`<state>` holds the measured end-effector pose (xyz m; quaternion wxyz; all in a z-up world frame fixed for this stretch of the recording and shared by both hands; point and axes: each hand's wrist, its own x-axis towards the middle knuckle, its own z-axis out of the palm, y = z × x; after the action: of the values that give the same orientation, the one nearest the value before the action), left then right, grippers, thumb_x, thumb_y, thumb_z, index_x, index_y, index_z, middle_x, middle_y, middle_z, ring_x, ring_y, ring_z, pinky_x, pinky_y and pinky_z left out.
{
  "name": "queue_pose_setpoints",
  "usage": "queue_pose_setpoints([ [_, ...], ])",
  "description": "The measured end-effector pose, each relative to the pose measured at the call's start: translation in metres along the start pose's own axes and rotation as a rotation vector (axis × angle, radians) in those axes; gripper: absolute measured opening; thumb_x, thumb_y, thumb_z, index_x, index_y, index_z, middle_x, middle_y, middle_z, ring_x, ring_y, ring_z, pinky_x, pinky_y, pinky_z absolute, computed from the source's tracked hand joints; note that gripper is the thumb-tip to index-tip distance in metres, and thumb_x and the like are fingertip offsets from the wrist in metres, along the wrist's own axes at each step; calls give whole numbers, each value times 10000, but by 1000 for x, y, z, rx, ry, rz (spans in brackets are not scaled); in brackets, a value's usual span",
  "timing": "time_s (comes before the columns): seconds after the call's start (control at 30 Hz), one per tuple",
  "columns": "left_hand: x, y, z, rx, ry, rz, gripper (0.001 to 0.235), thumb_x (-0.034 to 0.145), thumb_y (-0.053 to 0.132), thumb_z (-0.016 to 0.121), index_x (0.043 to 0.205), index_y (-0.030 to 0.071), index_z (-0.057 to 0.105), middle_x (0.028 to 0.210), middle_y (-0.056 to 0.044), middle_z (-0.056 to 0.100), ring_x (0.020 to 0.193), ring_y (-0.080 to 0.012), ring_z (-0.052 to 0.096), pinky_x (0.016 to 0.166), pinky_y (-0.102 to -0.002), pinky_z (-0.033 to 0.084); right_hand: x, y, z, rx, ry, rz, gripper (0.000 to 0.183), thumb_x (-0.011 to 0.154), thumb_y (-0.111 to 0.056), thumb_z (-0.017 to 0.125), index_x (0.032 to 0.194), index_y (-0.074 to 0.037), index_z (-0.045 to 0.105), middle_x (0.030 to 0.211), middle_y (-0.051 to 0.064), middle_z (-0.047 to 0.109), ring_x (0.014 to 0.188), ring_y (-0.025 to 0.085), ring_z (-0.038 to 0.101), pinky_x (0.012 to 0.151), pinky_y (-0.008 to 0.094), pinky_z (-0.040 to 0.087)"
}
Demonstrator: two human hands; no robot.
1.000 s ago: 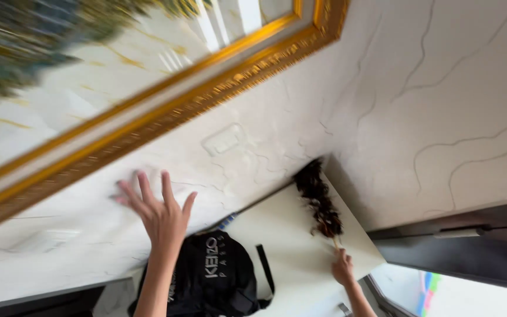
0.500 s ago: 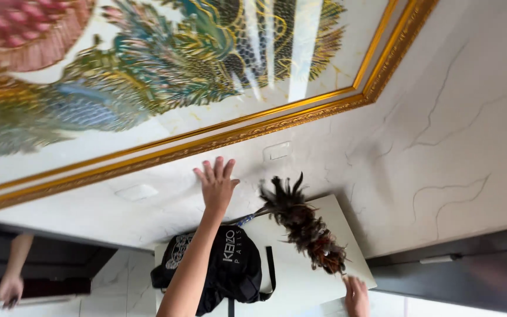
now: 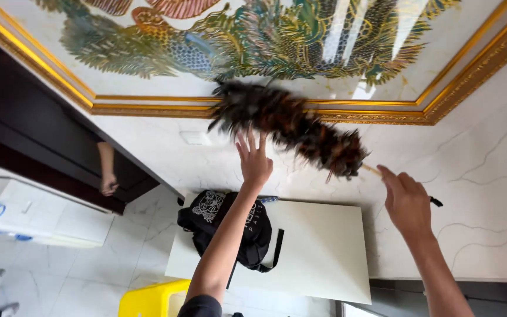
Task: Cleaning and dusting hotel furniture, including chairs, a couch, and framed wall art using a duster, spray, and cloth.
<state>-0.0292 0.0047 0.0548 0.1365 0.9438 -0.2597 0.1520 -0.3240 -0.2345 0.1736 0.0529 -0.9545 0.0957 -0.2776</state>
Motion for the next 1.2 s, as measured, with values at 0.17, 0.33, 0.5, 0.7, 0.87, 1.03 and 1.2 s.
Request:
queue_pose_setpoints([
  [0.17,-1,-5,25,-38,53,10,910,776,197,732,1592,178,330,1645,-216,127,1516,-500,44,1245,-647,104,26,2,14,-55,91,-91,230,995,-93,699,1217,-145,733,762,32,581,713,210,568,672,389,443],
  [0.33,-2,2,5,-112,25,-36,839,757,158,722,1534,173,406,1636,-208,220,1529,-488,94,1255,-625,113,46,-6,21,-50,109,-81,249,995,-67,710,1228,-149,742,779,21,584,725,195,564,690,372,442],
  [0.5,1,3,-3,-135,50,-15,772,737,142,721,1466,151,468,1579,-235,377,1498,-493,205,1238,-610,126,65,-15,12,-167,183,-140,238,959,-60,734,1165,-179,748,775,12,597,738,191,588,681,389,445],
  [0.7,10,-4,25,-75,-154,-53,789,776,167,714,1507,97,426,1536,-215,440,1509,-454,264,1289,-618,92,94,-33,-3,-173,113,-222,220,956,-126,755,1154,-220,748,736,5,578,651,183,555,559,332,489],
  [0.87,9,0,-22,-4,-225,-11,1072,745,190,717,1656,241,155,1584,-215,374,1510,-469,220,1245,-572,58,113,-52,-3,-226,85,-284,252,986,-193,713,1232,-240,743,761,-5,619,658,178,625,510,338,498],
  [1.03,-5,-30,-49,-150,-359,46,934,790,122,678,1603,215,228,1627,-165,242,1533,-405,197,1262,-528,155,131,-86,-2,-309,87,-383,258,990,-220,679,1238,-273,729,786,-5,636,668,194,661,510,352,521],
  [1.2,-35,-100,-46,-538,-401,-5,450,871,26,585,1317,65,640,1622,-146,406,1255,-300,639,1009,-411,557,151,-132,12,-298,58,-445,299,1001,-238,658,1296,-269,701,792,16,648,618,205,669,491,358,544],
])
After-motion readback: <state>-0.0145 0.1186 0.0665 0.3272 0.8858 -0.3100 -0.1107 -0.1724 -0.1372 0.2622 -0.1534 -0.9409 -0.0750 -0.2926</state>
